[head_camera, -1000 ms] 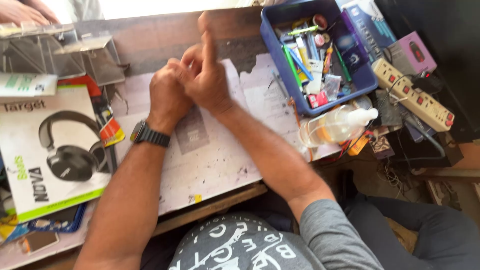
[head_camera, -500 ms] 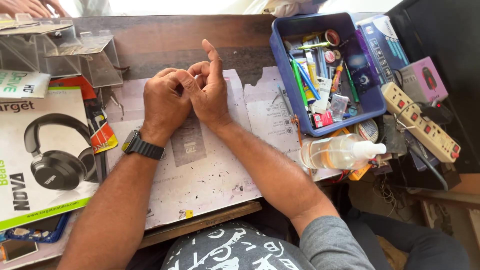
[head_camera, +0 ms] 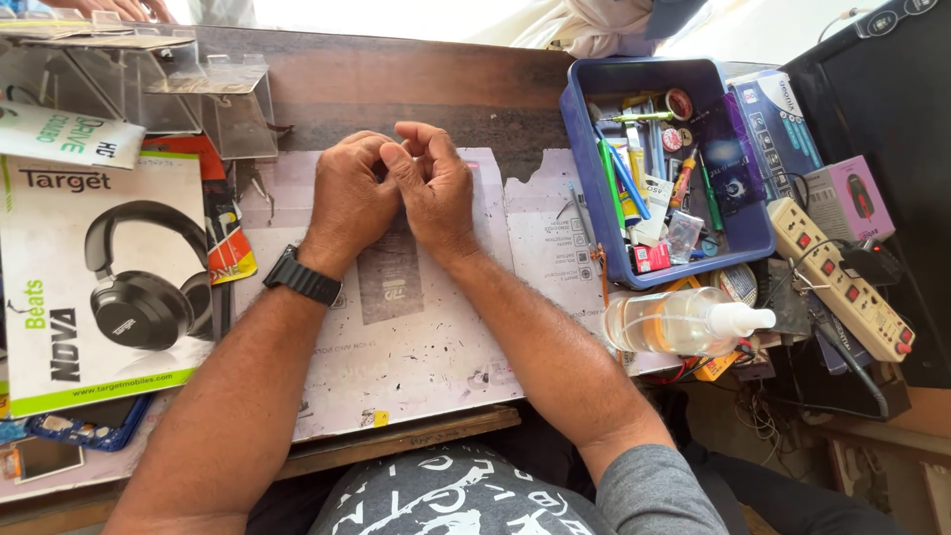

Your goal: The person uses a green pen-like tool to work on a small component, then assembles a yellow feature phone by inserting a SIM card and battery, closing the back cover, and testing the keypad. The phone is handed to another person at the end.

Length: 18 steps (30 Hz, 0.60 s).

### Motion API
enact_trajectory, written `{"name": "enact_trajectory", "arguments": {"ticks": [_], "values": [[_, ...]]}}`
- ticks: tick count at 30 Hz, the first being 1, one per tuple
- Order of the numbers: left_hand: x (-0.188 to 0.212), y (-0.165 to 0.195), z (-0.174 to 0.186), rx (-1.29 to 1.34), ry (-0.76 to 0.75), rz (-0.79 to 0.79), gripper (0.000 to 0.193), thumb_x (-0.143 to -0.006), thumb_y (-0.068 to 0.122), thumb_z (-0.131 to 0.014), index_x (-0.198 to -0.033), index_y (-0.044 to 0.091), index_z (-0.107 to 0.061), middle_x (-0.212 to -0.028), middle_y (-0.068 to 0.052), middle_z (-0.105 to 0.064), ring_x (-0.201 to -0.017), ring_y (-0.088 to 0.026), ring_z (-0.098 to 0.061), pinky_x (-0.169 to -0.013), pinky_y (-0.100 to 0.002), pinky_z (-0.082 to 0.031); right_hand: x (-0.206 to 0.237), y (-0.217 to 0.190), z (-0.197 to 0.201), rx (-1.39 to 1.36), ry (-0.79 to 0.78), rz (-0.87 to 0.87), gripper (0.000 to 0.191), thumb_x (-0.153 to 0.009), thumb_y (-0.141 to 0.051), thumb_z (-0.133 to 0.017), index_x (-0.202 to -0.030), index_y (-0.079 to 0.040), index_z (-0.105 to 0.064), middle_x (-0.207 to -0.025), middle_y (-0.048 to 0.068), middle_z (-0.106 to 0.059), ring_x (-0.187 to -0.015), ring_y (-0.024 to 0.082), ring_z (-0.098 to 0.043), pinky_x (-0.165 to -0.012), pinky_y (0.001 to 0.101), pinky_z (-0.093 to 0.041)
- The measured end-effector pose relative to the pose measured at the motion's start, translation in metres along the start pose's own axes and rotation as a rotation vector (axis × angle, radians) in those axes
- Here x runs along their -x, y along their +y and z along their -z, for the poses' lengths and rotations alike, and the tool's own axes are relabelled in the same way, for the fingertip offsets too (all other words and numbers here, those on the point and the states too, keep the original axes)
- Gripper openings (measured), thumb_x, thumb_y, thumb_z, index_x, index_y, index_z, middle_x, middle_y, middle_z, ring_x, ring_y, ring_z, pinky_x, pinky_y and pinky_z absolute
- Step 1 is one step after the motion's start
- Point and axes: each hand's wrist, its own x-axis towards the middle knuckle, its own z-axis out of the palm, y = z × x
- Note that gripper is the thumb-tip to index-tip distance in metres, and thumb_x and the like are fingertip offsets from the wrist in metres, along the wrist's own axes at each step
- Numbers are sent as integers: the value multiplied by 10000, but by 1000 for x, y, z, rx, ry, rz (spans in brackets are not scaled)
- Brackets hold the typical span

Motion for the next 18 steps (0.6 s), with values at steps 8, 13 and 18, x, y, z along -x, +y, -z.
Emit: {"name": "enact_trajectory", "arguments": {"ticks": [8, 13, 18], "values": [[0, -2, -3, -43, 0, -18, 95, -952, 93, -694, -934, 28, -761, -886, -87, -737, -765, -201, -709, -673, -349, -595, -2, -3, 3, 24, 0, 46, 244, -1029, -322, -667, -1059, -80, -689, -931, 3, -714, -786, 61, -662, -681, 213, -581], [1, -2, -5, -67, -3, -34, 133, -967, 109, -684, -883, 33, -754, -848, -77, -733, -749, -203, -704, -672, -360, -594, -4, -6, 4, 25, 3, 66, 235, -1025, -321, -667, -1026, -87, -694, -916, 13, -731, -811, 84, -707, -707, 224, -611], [1, -2, -6, -67, -2, -27, 146, -968, 117, -684, -866, 37, -752, -835, -78, -729, -740, -197, -701, -667, -358, -600, -4, -1, 5, 63, 3, 74, 225, -1028, -313, -670, -1009, -91, -698, -906, 8, -731, -820, 88, -707, -714, 229, -611]]}}
